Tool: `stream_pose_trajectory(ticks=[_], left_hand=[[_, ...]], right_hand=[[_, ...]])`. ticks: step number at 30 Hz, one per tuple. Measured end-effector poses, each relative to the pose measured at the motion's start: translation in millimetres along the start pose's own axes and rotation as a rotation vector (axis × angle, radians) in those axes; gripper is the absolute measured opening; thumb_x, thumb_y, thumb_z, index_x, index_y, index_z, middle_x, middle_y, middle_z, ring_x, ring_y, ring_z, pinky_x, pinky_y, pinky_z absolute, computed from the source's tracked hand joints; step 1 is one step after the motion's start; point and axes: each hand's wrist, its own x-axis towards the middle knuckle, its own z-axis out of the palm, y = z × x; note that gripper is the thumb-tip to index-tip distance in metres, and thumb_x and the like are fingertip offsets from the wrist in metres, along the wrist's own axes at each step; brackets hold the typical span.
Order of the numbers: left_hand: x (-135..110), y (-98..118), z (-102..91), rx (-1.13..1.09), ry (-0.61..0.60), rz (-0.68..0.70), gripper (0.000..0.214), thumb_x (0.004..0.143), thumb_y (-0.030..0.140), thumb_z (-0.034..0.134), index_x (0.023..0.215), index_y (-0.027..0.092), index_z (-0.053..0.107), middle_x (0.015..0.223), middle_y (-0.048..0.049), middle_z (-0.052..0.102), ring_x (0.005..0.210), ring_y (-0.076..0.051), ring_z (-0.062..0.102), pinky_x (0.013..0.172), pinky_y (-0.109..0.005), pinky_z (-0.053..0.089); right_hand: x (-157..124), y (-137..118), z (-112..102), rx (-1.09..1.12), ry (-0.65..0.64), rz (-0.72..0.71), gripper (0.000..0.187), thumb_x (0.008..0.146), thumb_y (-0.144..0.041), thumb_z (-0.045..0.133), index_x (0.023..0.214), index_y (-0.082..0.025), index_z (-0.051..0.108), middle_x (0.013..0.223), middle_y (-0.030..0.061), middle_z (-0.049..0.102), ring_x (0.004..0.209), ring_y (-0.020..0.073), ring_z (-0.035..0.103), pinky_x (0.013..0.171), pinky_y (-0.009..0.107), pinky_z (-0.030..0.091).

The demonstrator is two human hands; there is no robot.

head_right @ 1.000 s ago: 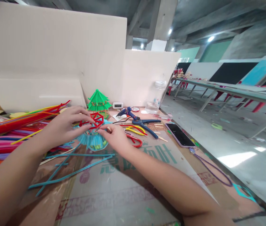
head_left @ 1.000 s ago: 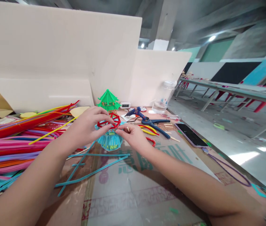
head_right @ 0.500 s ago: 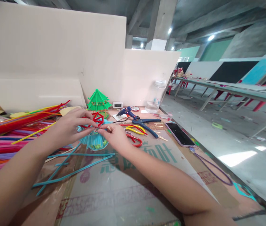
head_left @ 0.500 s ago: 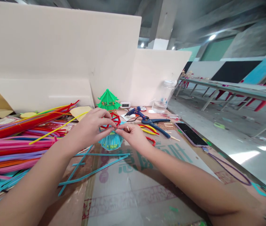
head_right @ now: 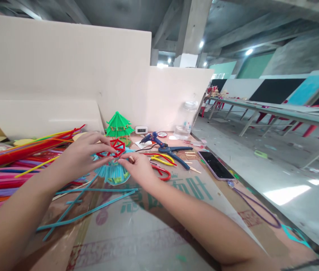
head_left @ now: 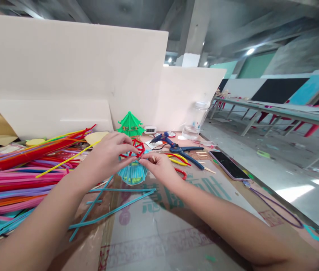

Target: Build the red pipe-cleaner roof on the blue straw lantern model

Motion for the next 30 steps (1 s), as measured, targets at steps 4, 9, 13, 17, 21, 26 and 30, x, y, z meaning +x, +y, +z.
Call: stream_pose_trajectory(ticks=[4,9,13,17,21,26,30], left_hand=[[1,4,9.7,0.036,0.013,0.031,0.015,0.093,0.029,0.060,0.091,0.023,0.073,0.094,-0.0062,0.067,0.092,-0.021,0.059,0.082,-0.037,0.047],[3,10,9.9,0.118,0.020,0.069,0.016,0.094,0.027,0.058,0.085,0.020,0.070,0.088,-0.0059,0.067,0.097,-0.024,0.060,0.086,-0.039,0.048],[4,13,12.2,0.166,0.015,0.084,0.016,0.094,0.026,0.058,0.084,0.019,0.069,0.089,-0.0071,0.068,0.102,-0.025,0.060,0.088,-0.041,0.049],[5,17,16.9,0.183,0.011,0.075,0.017,0.095,0.024,0.056,0.085,0.017,0.069,0.090,-0.0084,0.069,0.101,-0.026,0.060,0.088,-0.043,0.049],[5,12,6.3,0.062,0.034,0.019,0.018,0.095,0.027,0.056,0.089,0.020,0.071,0.093,-0.0071,0.070,0.096,-0.023,0.061,0.087,-0.040,0.049],[-7,-20,-16.8,-0.040,0.139,-0.306,0.029,0.095,0.040,0.052,0.109,0.021,0.070,0.110,-0.0088,0.070,0.107,-0.024,0.062,0.095,-0.041,0.048],[-15,-38,-12.6,-0.109,0.041,-0.430,0.035,0.094,0.049,0.052,0.105,0.022,0.072,0.108,-0.0079,0.073,0.106,-0.026,0.064,0.095,-0.042,0.049]], right_hand=[[0,1,-2,-0.035,-0.008,-0.038,0.025,0.080,-0.040,0.063,0.085,-0.017,0.072,0.059,-0.0033,0.045,0.056,0.0112,0.036,0.053,0.026,0.027],[1,-2,-3,-0.098,0.010,-0.026,0.026,0.079,-0.041,0.063,0.083,-0.018,0.073,0.054,-0.0054,0.032,0.053,0.0107,0.029,0.050,0.026,0.021],[1,-2,-3,-0.108,0.025,-0.037,0.025,0.078,-0.040,0.063,0.082,-0.017,0.073,0.055,-0.0050,0.035,0.053,0.0106,0.030,0.051,0.026,0.022],[1,0,-3,-0.101,0.022,-0.042,0.027,0.079,-0.040,0.062,0.085,-0.017,0.074,0.055,-0.0054,0.032,0.053,0.0104,0.029,0.050,0.026,0.021],[3,1,-4,-0.093,0.004,-0.046,0.029,0.080,-0.044,0.061,0.084,-0.017,0.073,0.057,-0.0045,0.039,0.054,0.0105,0.032,0.051,0.025,0.025],[11,-3,-20,-0.147,0.011,-0.031,0.032,0.079,-0.045,0.062,0.085,-0.015,0.071,0.056,-0.0055,0.039,0.053,0.0100,0.032,0.051,0.025,0.022],[17,-4,-36,-0.200,-0.024,-0.027,0.033,0.078,-0.046,0.063,0.080,-0.014,0.071,0.056,-0.0060,0.037,0.054,0.0096,0.030,0.052,0.025,0.022]])
